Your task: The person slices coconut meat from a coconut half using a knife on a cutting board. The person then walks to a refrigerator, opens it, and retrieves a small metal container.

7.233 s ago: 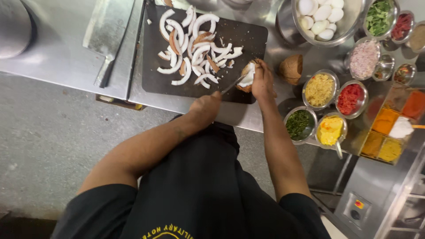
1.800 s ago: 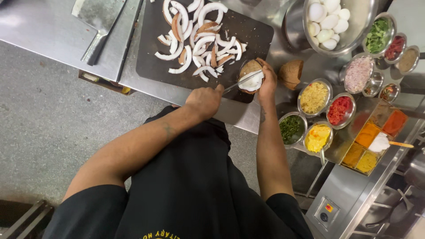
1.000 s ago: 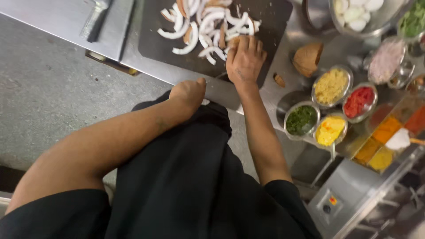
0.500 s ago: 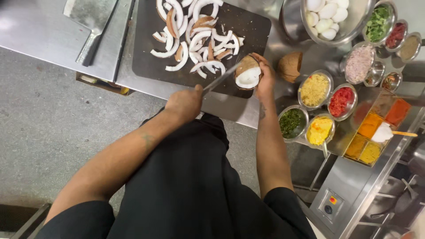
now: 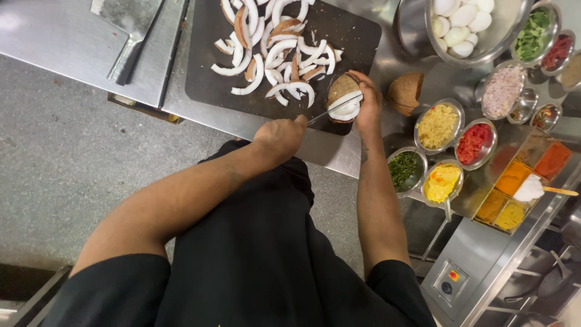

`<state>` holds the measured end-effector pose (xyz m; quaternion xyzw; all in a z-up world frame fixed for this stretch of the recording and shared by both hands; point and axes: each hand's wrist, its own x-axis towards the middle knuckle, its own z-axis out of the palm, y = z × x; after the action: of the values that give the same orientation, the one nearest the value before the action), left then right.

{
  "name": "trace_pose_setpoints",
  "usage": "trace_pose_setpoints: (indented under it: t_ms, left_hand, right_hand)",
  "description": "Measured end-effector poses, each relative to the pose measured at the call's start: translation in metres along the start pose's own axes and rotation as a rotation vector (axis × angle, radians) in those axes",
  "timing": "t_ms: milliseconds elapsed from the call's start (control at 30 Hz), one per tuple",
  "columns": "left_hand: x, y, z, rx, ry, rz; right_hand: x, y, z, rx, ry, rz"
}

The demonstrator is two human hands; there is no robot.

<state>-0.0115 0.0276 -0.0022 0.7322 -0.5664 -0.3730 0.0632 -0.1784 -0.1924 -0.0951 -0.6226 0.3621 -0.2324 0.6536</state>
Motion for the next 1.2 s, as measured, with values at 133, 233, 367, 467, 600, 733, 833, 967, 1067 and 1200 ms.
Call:
trace_pose_setpoints:
  t_ms: [133, 233, 367, 467, 600, 733, 833, 967, 1067, 1200]
  left_hand:
    - [0.001, -0.004, 0.016, 0.032, 0.068, 0.016]
    - [-0.005, -0.011, 0.021, -0.022, 0.026, -0.016]
    - [-0.014, -0.02, 0.023, -0.076, -0.045, -0.093]
    - [-0.03, -0.023, 0.029, -0.025, -0.135, -0.227]
    - [-0.047, -0.025, 0.016, 0.026, -0.07, -0.299]
    - [-0.043, -0.028, -0.003, 0.019, -0.078, -0.269]
    - [-0.046, -0.035, -0.019, -0.036, -0.081, -0.267]
    - [-0.049, -0.023, -0.019, -0.08, 0.023, -0.155]
    - [-0.04, -0.006, -0.013, -0.077, -0.036, -0.127]
    - [-0.027, 0.007, -0.008, -0.081, -0.066, -0.032]
  right_hand:
    - [-0.002, -0.018, 0.015, -0.399, 0.05, -0.09]
    - [-0.012, -0.033, 0.041, -0.579, 0.034, -0.167]
    - [-0.023, -0.05, 0.084, -0.94, 0.072, -0.358]
    - [-0.032, -0.048, 0.12, -1.232, 0.048, -0.545]
    - [-0.031, -0.042, 0.122, -1.276, 0.1, -0.534]
    - [-0.008, -0.023, 0.033, -0.482, 0.014, -0.127]
    - [0.004, -0.003, -0.01, 0.292, 0.004, 0.134]
    - [-0.007, 0.015, -0.016, 0.331, -0.033, 0.037]
    - [-0.014, 0.013, -0.01, 0.329, -0.064, 0.027]
    - [-0.015, 0.006, -0.003, 0.313, -0.079, 0.019]
